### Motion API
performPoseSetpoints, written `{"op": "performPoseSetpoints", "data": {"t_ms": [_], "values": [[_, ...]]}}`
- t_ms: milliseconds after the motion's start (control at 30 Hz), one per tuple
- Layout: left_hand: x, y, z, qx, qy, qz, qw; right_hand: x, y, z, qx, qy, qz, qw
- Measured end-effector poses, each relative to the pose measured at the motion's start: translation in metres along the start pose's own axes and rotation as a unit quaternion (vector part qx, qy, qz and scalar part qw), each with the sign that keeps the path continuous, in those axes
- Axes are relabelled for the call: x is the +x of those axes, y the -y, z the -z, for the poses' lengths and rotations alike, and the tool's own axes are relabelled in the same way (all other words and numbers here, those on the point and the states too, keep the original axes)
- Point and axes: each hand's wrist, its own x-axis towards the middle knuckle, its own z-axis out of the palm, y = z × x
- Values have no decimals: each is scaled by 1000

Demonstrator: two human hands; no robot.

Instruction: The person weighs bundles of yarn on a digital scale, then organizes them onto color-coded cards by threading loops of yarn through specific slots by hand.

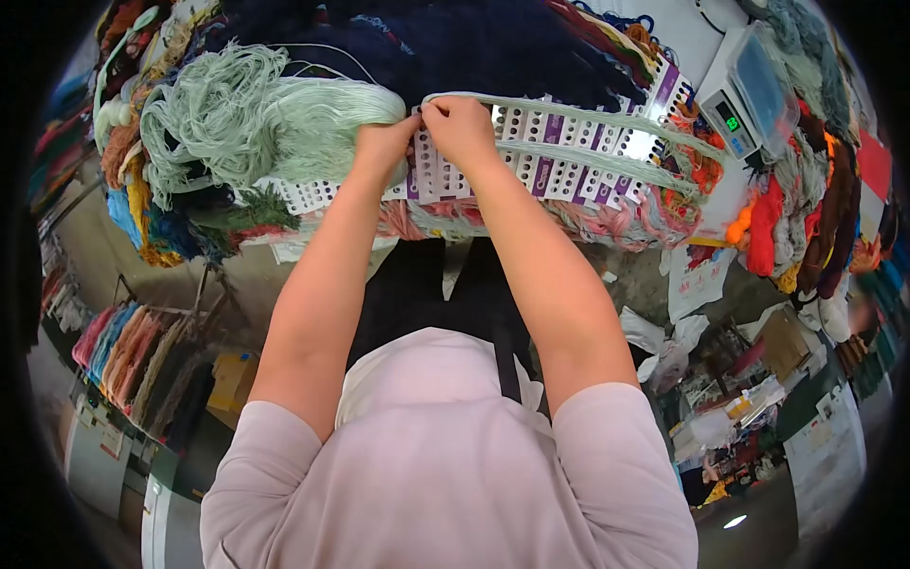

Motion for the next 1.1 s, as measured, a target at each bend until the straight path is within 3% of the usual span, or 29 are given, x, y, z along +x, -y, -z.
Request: {"op": "performPoseSetpoints", "data": {"t_ms": [67, 233, 433, 500, 533, 600, 667, 767, 1100], "values": [[-8, -14, 2, -113, 28, 39, 992, 5, -8, -4, 75, -5, -34, 997], [1, -8, 22, -162, 115, 86, 976, 0, -2, 2, 236, 2, -113, 965], [8, -6, 21, -164, 153, 49, 973, 3, 3, -8, 170, -5, -91, 981], [8, -4, 20, -157, 156, 37, 974, -1, 3, -16, 39, -105, -65, 992], [9, -3, 20, -159, 156, 40, 974, -5, 4, -21, 37, -103, -67, 992], [12, -1, 19, -137, 146, 34, 979, -16, 6, -28, -136, -211, 140, 958], [14, 2, 18, -151, 148, 33, 977, -26, 9, -27, -119, -178, 137, 967], [16, 4, 20, -144, 142, 21, 979, -35, 8, -21, -172, -143, 239, 945], [18, -9, 18, -47, 151, 36, 987, -27, -6, -32, -102, -176, 214, 955]]}}
